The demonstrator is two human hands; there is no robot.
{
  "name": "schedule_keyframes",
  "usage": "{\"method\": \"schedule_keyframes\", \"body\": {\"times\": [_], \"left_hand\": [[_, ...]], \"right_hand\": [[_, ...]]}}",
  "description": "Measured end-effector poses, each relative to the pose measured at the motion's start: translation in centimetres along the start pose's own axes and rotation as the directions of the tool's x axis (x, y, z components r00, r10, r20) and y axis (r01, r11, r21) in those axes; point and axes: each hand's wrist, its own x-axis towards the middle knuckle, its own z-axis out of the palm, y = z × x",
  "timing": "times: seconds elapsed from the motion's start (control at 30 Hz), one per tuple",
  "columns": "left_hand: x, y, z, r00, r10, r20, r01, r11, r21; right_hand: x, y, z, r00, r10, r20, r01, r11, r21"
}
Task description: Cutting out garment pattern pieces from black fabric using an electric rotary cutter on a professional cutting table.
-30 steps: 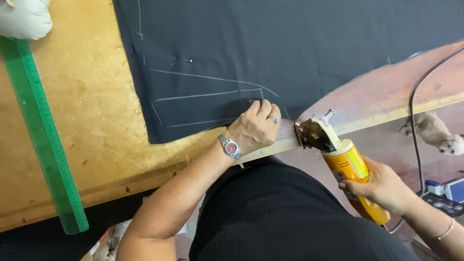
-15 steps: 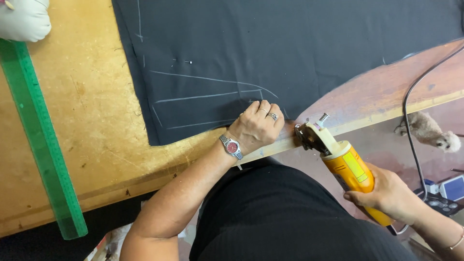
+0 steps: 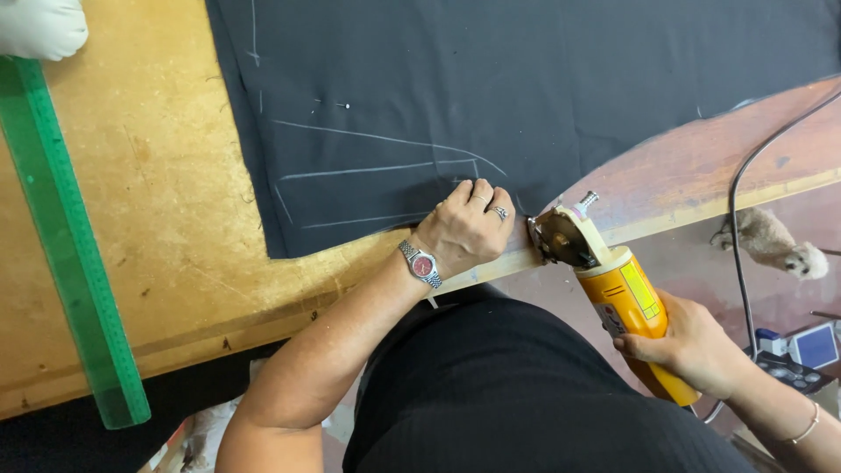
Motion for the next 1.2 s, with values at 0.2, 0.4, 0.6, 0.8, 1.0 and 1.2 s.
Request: {"method": "schedule_keyframes", "body": {"times": [0.2, 0.4, 0.6, 0.8, 1.0, 1.2], "left_hand": [[0.3, -0.2, -0.5, 1.000, 0.002, 0.011, -0.002, 1.000, -0.009], [-0.3, 0.0, -0.2, 0.999, 0.014, 0.032, -0.013, 1.000, -0.028], [-0.7, 0.0, -0.1, 1.000, 0.004, 0.026, -0.002, 0.997, -0.079], [-0.5, -2.1, -2.8, 0.991, -0.076, 0.114, 0.090, 0.988, -0.124], [-2.0, -3.6, -4.6, 0.985, -0.093, 0.147, 0.124, 0.969, -0.216], [-3.3, -3.4, -4.0, 0.974, -0.134, 0.181, 0.179, 0.949, -0.260]], "right_hand": [[-0.7, -1.2, 0.1, 1.000, 0.004, -0.013, -0.004, 1.000, -0.006], [0.0, -1.5, 0.4, 1.000, -0.016, 0.000, 0.016, 0.998, 0.065], [0.0, -2.2, 0.5, 0.999, -0.036, -0.030, 0.036, 0.999, -0.005], [-0.1, -3.0, 0.9, 0.997, -0.034, -0.062, 0.035, 0.999, 0.011], [0.2, -3.4, 1.2, 0.996, -0.056, -0.068, 0.060, 0.997, 0.056], [0.6, -4.2, 1.0, 0.992, -0.076, -0.097, 0.078, 0.997, 0.013]]}}
